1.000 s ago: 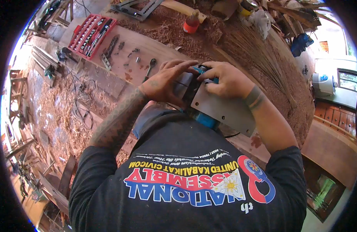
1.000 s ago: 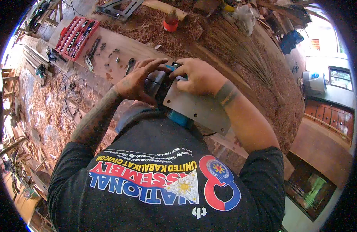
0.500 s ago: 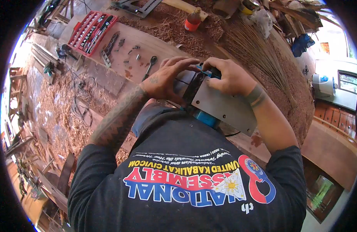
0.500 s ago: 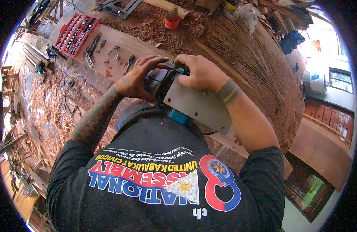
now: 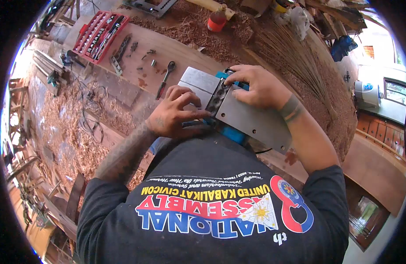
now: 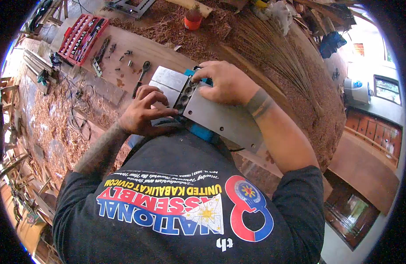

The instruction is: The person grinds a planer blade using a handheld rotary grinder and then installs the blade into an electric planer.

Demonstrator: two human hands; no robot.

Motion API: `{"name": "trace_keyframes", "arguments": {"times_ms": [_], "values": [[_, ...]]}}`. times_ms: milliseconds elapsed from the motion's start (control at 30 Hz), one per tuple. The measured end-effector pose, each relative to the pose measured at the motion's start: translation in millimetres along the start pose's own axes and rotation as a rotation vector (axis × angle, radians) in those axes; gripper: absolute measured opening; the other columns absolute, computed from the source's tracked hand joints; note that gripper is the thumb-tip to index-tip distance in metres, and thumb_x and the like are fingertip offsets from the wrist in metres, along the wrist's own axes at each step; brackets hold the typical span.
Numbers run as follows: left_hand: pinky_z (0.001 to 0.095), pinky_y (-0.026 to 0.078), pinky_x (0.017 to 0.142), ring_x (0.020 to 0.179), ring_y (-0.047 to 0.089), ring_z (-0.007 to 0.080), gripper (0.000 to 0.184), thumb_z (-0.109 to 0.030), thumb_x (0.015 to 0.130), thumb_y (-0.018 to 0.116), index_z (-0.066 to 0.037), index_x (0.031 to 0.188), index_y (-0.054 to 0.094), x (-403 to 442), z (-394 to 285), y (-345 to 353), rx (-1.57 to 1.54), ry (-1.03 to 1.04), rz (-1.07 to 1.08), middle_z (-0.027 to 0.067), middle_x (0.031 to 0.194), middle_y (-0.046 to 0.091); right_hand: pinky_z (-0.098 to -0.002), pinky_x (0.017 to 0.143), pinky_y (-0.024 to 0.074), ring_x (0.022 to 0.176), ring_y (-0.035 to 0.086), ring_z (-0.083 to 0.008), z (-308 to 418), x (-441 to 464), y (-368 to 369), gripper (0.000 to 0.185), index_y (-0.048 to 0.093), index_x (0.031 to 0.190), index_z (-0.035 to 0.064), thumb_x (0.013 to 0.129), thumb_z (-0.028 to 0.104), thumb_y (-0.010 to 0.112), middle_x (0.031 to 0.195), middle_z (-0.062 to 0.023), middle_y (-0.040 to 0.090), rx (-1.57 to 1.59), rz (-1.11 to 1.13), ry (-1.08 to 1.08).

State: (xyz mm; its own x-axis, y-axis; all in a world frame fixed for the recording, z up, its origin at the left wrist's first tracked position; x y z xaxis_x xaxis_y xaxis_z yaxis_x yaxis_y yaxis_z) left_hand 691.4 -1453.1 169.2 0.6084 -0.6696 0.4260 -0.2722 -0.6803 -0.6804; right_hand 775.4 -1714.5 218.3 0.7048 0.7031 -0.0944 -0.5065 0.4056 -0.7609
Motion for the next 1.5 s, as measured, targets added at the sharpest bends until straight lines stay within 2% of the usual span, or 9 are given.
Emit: {"name": "trace_keyframes", "arguments": {"times_ms": [167, 267, 567, 800, 900, 1033, 1167, 1367, 1500], "values": [[0.0481, 0.044, 0.108, 0.122, 0.055, 0.0306, 0.053, -0.037, 0.078, 0.095, -0.029, 0.129, 0.080, 1.0, -2.7, 3.9, 0.005, -0.034, 0.023, 0.0019, 0.117, 0.062, -0.0474, 0.105, 0.0565, 0.118, 0.070, -0.0447, -9.3, -4.1, 7.0, 0.040, 0.083, 0.117, 0.0059, 0.082, 0.024, 0.073, 0.130, -0.0271, 0.072, -0.073, -0.045, -0.029], [0.0486, 0.043, 0.109, 0.122, 0.055, 0.0311, 0.055, -0.036, 0.078, 0.094, -0.028, 0.131, 0.079, 0.3, -2.2, 4.0, -0.010, -0.050, 0.050, 0.0024, 0.118, 0.062, -0.0466, 0.117, 0.0506, 0.136, 0.064, -0.0465, 5.3, -0.7, -2.3, 0.041, 0.083, 0.121, 0.0077, 0.082, 0.018, 0.078, 0.148, -0.0323, 0.064, 0.003, 0.109, 0.124], [0.0503, 0.042, 0.111, 0.125, 0.053, 0.0326, 0.063, -0.037, 0.076, 0.095, -0.031, 0.136, 0.078, -1.5, -0.9, 5.3, -0.011, -0.065, 0.101, 0.0040, 0.123, 0.061, -0.0469, 0.118, 0.0494, 0.139, 0.062, -0.0462, 0.7, -1.3, 0.5, 0.042, 0.083, 0.125, 0.0100, 0.084, 0.019, 0.077, 0.154, -0.0317, 0.060, 0.004, 0.125, 0.132], [0.0499, 0.042, 0.111, 0.124, 0.053, 0.0326, 0.065, -0.037, 0.075, 0.095, -0.032, 0.137, 0.077, -1.9, 0.1, 5.5, -0.015, -0.056, 0.099, 0.0037, 0.122, 0.061, -0.0475, 0.118, 0.0492, 0.140, 0.061, -0.0461, -4.0, -3.2, 4.2, 0.041, 0.084, 0.125, 0.0123, 0.085, 0.019, 0.078, 0.154, -0.0317, 0.060, -0.031, 0.097, 0.119], [0.0500, 0.043, 0.111, 0.124, 0.054, 0.0330, 0.064, -0.036, 0.074, 0.095, -0.029, 0.135, 0.078, -2.5, 1.0, 4.6, -0.041, -0.073, 0.083, 0.0051, 0.121, 0.062, -0.0475, 0.118, 0.0493, 0.140, 0.061, -0.0464, -3.7, -3.9, 4.6, 0.040, 0.084, 0.124, 0.0124, 0.085, 0.019, 0.078, 0.153, -0.0320, 0.061, -0.044, 0.089, 0.114], [0.0530, 0.043, 0.113, 0.126, 0.057, 0.0358, 0.060, -0.025, 0.072, 0.099, -0.015, 0.127, 0.076, -6.5, 15.2, -5.3, -0.051, -0.138, -0.060, 0.0083, 0.121, 0.064, -0.0470, 0.117, 0.0502, 0.140, 0.061, -0.0462, -3.3, -4.5, 3.9, 0.041, 0.083, 0.126, 0.0120, 0.086, 0.019, 0.078, 0.151, -0.0319, 0.062, -0.034, 0.077, 0.108], [0.0506, 0.045, 0.113, 0.131, 0.056, 0.0353, 0.051, -0.025, 0.077, 0.096, -0.017, 0.122, 0.073, -7.8, 21.7, -4.5, -0.057, -0.168, -0.094, 0.0091, 0.126, 0.064, -0.0454, 0.112, 0.0531, 0.133, 0.066, -0.0419, 5.1, 1.9, -2.3, 0.045, 0.077, 0.130, 0.0080, 0.086, 0.019, 0.077, 0.143, -0.0273, 0.068, 0.032, 0.107, 0.100], [0.0503, 0.040, 0.116, 0.136, 0.055, 0.0358, 0.060, -0.028, 0.078, 0.094, -0.018, 0.131, 0.070, 8.4, 10.6, 6.2, -0.071, -0.317, -0.161, 0.0094, 0.133, 0.062, -0.0431, 0.104, 0.0557, 0.115, 0.072, -0.0362, 7.9, 3.7, -4.4, 0.046, 0.069, 0.129, 0.0028, 0.086, 0.019, 0.075, 0.124, -0.0204, 0.074, 0.074, 0.094, 0.182], [0.0519, 0.036, 0.120, 0.141, 0.051, 0.0366, 0.067, -0.029, 0.075, 0.097, -0.018, 0.135, 0.069, 13.5, 8.3, 12.4, -0.046, -0.326, -0.083, 0.0106, 0.141, 0.059, -0.0439, 0.105, 0.0553, 0.117, 0.071, -0.0371, 4.6, 3.1, -2.1, 0.042, 0.071, 0.125, 0.0023, 0.086, 0.018, 0.075, 0.125, -0.0211, 0.073, 0.069, 0.085, 0.092]]}}
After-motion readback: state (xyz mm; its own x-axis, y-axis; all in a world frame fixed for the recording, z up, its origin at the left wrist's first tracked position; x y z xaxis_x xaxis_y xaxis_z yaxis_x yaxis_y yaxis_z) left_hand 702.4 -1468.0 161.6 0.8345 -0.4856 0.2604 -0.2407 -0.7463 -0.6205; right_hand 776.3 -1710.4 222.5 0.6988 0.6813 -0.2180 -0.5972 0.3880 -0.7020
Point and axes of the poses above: each hand's wrist, its own x-axis towards the middle knuckle, its own y-axis out of the palm, z = x × y, the point moved 4 cm from there along x, towards the middle knuckle
